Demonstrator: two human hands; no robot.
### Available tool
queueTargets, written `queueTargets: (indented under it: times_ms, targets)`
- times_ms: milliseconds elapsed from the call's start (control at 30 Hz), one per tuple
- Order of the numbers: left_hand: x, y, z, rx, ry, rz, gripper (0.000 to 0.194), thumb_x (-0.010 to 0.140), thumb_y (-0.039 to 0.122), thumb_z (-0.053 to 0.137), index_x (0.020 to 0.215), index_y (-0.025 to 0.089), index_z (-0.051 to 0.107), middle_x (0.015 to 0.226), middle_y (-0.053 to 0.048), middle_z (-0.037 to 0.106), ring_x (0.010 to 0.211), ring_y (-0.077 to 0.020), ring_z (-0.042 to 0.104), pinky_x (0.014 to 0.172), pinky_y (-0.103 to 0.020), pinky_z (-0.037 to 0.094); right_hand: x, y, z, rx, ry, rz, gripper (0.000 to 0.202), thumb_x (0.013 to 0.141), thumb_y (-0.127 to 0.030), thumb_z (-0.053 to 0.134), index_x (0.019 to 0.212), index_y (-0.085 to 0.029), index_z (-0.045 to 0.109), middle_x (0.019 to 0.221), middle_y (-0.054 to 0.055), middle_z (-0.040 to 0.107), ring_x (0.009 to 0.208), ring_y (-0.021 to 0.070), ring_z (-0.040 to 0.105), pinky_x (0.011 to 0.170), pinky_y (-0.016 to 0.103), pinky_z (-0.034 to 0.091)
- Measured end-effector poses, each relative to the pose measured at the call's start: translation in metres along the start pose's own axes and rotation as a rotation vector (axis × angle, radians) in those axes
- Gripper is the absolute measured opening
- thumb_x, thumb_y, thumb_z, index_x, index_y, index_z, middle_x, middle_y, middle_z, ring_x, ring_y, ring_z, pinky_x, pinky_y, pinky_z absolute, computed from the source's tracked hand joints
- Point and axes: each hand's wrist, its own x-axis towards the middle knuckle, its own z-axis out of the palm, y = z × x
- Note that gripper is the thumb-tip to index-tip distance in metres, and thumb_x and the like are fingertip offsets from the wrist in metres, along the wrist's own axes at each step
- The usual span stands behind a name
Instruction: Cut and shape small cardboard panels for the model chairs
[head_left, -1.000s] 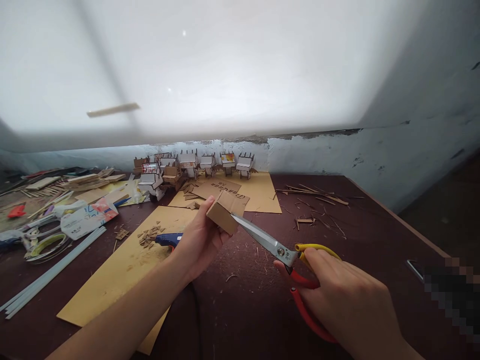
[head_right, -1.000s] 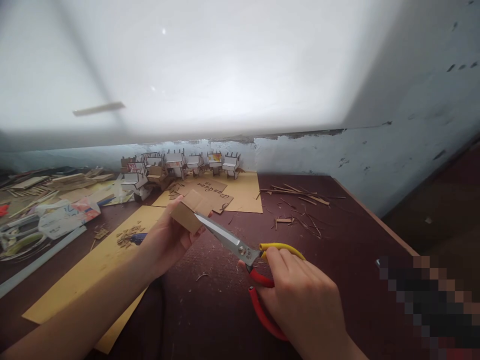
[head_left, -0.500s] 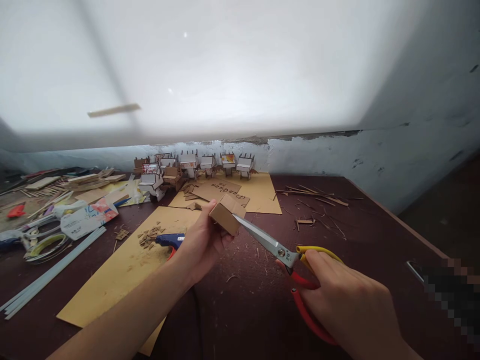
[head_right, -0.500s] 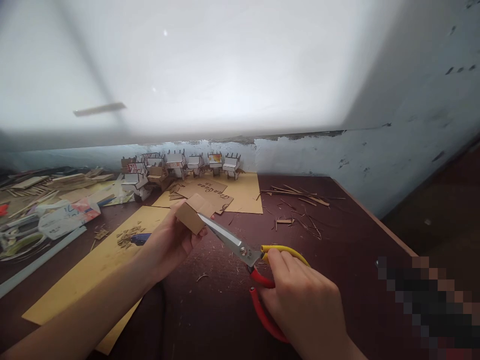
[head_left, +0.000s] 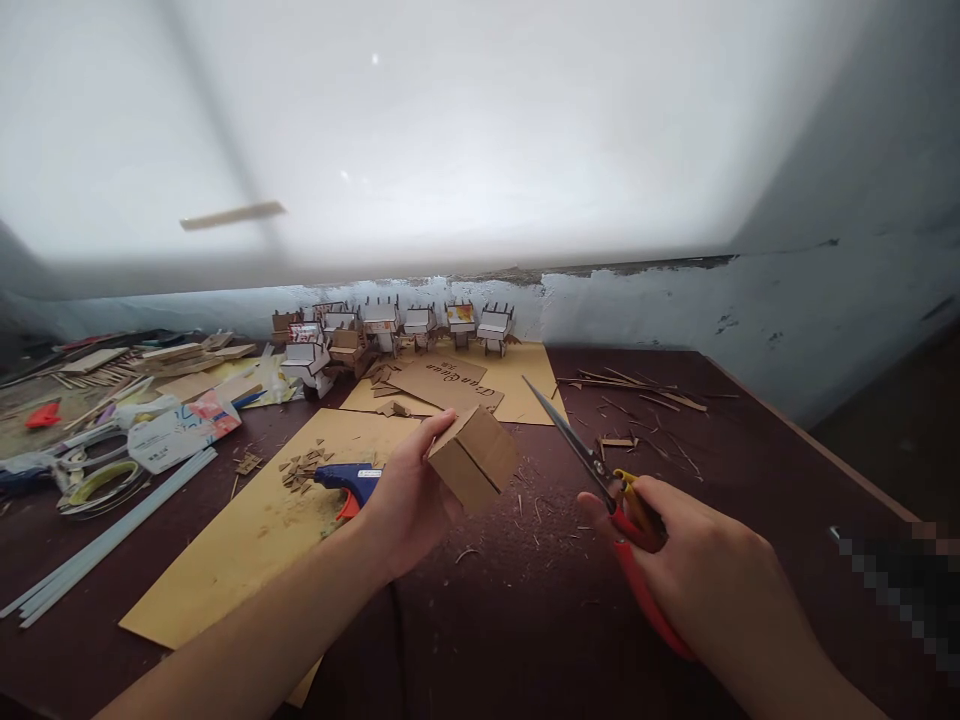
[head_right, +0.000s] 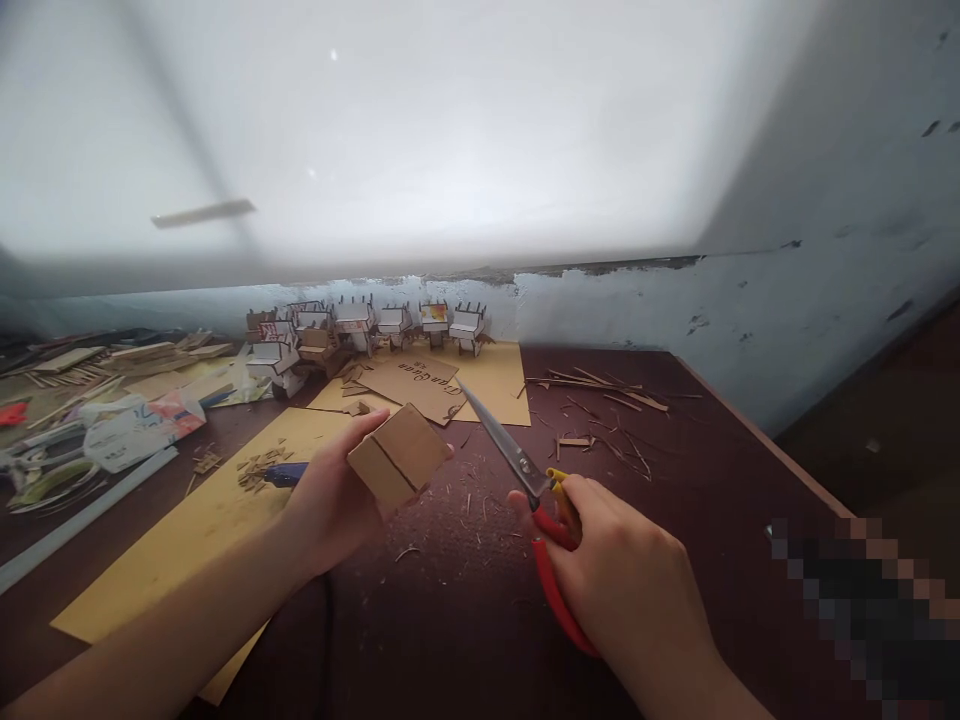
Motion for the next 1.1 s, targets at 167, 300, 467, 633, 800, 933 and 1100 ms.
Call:
queueTargets:
  times_ms: [167, 300, 467, 633, 800, 933, 1100]
  targets:
    - [-0.005, -0.001, 0.0, 0.011, -0.044, -0.03, 0.037, 0.094, 0.049, 0.061, 0.105, 0.014, 0.069, 0.111, -0.018, 0.076, 0.08, -0.021, 0.071, 0.069, -0.029, 0.054, 0.007, 0.01, 0.008, 0.011, -0.258, 0.176, 0.054, 0.094, -0.077, 0.043, 0.072, -0.027, 0.04, 0.057, -0.002, 0.058, 0.046, 0.0219, 0.053, 0.047, 0.03, 0.035]
    - [-0.006, -0.001, 0.002, 0.021, -0.057, -0.038, 0.036, 0.092, 0.047, 0.064, 0.106, 0.015, 0.069, 0.115, -0.019, 0.076, 0.076, -0.0193, 0.07, 0.067, -0.028, 0.053, 0.012, 0.013, 0.011, -0.033, -0.34, 0.246, 0.049, 0.091, -0.075, 0.042, 0.085, -0.027, 0.045, 0.077, 0.007, 0.069, 0.055, 0.0262, 0.061, 0.05, 0.035, 0.04]
    - [-0.003, -0.003, -0.002, 0.02, -0.112, -0.021, 0.033, 0.085, 0.044, 0.073, 0.102, 0.015, 0.07, 0.099, -0.012, 0.074, 0.079, -0.0198, 0.069, 0.067, -0.028, 0.053, 0.01, 0.018, 0.015, -0.041, -0.253, 0.114, 0.032, 0.087, -0.053, 0.053, 0.096, -0.022, 0.059, 0.102, 0.013, 0.071, 0.092, 0.0337, 0.069, 0.068, 0.043, 0.052]
    - [-0.002, -0.005, -0.005, 0.125, -0.202, 0.099, 0.045, 0.075, 0.033, 0.087, 0.109, 0.022, 0.061, 0.1, -0.004, 0.068, 0.084, -0.0181, 0.066, 0.07, -0.028, 0.053, 0.008, 0.028, 0.019, -0.089, -0.197, 0.047, 0.032, 0.08, -0.045, 0.064, 0.101, -0.022, 0.071, 0.102, 0.011, 0.067, 0.095, 0.0324, 0.066, 0.066, 0.041, 0.054]
    - [-0.003, -0.009, -0.003, 0.38, -0.15, 0.224, 0.067, 0.063, 0.026, 0.094, 0.121, 0.023, 0.06, 0.119, -0.007, 0.063, 0.098, -0.0233, 0.066, 0.081, -0.033, 0.053, 0.01, 0.025, 0.013, 0.018, -0.182, 0.013, 0.027, 0.089, -0.045, 0.063, 0.102, -0.025, 0.075, 0.104, 0.007, 0.07, 0.083, 0.0273, 0.071, 0.058, 0.037, 0.053]
    - [-0.004, -0.014, -0.002, 0.602, -0.188, 0.241, 0.065, 0.066, 0.027, 0.094, 0.125, 0.024, 0.066, 0.119, -0.009, 0.068, 0.101, -0.025, 0.067, 0.084, -0.033, 0.051, 0.008, -0.003, -0.004, 0.331, 0.024, -0.117, 0.042, 0.099, -0.029, 0.053, 0.141, -0.024, 0.059, 0.141, 0.011, 0.062, 0.124, 0.0298, 0.064, 0.101, 0.047, 0.056]
    - [-0.002, -0.019, -0.002, 0.633, -0.26, 0.182, 0.046, 0.075, 0.032, 0.089, 0.116, 0.019, 0.073, 0.113, -0.01, 0.075, 0.106, -0.0276, 0.069, 0.091, -0.036, 0.051, -0.003, -0.024, -0.013, 0.553, -0.061, -0.267, 0.049, 0.098, -0.019, 0.057, 0.147, -0.027, 0.055, 0.142, 0.005, 0.066, 0.131, 0.0229, 0.063, 0.109, 0.037, 0.055]
